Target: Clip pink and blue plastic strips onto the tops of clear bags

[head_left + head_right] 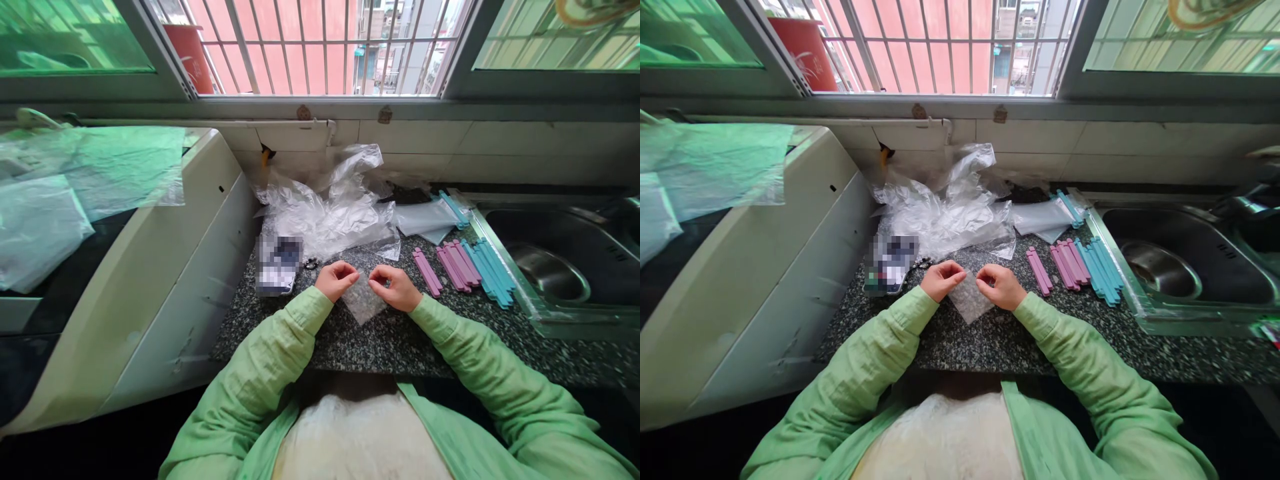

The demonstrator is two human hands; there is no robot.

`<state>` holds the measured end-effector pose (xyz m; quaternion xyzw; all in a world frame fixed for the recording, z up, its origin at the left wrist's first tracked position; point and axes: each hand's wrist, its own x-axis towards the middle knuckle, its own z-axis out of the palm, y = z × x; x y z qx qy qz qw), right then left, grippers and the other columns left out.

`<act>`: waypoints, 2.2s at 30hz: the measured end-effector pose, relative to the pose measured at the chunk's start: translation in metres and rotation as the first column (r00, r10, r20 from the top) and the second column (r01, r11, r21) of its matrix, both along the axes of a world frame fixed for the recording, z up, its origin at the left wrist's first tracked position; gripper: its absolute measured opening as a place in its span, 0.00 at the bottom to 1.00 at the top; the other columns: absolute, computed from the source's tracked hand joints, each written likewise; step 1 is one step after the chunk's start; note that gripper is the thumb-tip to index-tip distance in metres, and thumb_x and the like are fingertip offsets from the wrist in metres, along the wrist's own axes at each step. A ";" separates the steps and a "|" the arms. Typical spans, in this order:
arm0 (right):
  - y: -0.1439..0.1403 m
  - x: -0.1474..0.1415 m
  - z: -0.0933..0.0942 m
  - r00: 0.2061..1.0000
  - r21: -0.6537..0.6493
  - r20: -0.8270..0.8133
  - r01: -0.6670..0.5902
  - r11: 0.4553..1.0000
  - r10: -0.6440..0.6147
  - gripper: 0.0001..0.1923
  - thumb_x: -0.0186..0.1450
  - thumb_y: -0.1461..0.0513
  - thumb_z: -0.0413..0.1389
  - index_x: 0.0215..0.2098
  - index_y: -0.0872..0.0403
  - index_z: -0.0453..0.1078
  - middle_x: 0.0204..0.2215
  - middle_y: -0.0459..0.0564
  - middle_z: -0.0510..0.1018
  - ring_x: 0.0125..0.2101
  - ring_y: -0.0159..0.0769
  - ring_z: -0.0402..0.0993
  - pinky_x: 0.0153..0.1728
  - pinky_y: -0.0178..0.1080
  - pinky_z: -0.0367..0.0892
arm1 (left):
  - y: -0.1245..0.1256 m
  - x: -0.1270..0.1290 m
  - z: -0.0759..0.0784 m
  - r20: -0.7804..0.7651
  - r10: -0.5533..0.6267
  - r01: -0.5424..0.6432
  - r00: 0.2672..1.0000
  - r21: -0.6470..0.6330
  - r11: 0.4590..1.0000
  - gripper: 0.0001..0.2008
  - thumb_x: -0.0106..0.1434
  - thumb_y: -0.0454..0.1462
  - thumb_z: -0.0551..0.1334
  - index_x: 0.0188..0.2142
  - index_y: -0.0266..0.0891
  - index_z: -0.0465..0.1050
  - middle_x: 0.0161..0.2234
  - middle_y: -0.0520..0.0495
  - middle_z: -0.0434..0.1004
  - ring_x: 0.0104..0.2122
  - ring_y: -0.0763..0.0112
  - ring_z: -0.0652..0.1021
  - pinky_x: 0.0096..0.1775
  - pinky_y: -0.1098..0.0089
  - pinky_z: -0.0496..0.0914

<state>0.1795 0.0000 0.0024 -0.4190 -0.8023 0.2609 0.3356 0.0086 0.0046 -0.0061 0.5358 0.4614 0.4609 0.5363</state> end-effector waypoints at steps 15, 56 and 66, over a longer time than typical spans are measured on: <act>0.001 0.002 0.003 1.000 -0.119 -0.026 0.011 0.993 -0.014 0.07 0.56 0.61 0.51 0.23 0.55 0.65 0.18 0.44 0.67 0.20 0.26 0.60 0.23 0.31 0.59 | 0.001 -0.001 0.000 -0.011 -0.080 0.078 0.997 -0.098 0.992 0.12 0.40 0.41 0.64 0.17 0.34 0.65 0.14 0.56 0.62 0.17 0.82 0.61 0.22 0.75 0.55; 0.004 0.000 0.006 0.988 -0.141 -0.109 0.095 0.986 -0.110 0.08 0.56 0.59 0.52 0.25 0.56 0.67 0.21 0.46 0.71 0.21 0.28 0.63 0.24 0.32 0.62 | 0.007 0.000 0.005 0.101 0.119 -0.121 0.988 0.011 0.993 0.14 0.41 0.43 0.65 0.19 0.36 0.66 0.17 0.55 0.64 0.20 0.79 0.63 0.24 0.75 0.59; 0.004 0.005 0.002 0.989 -0.109 -0.083 0.111 0.988 -0.120 0.08 0.56 0.59 0.51 0.23 0.55 0.66 0.19 0.45 0.70 0.20 0.27 0.62 0.23 0.32 0.60 | 0.008 -0.009 0.002 0.139 0.197 -0.198 0.971 -0.003 0.980 0.15 0.39 0.46 0.66 0.18 0.36 0.66 0.15 0.57 0.62 0.18 0.81 0.61 0.23 0.75 0.57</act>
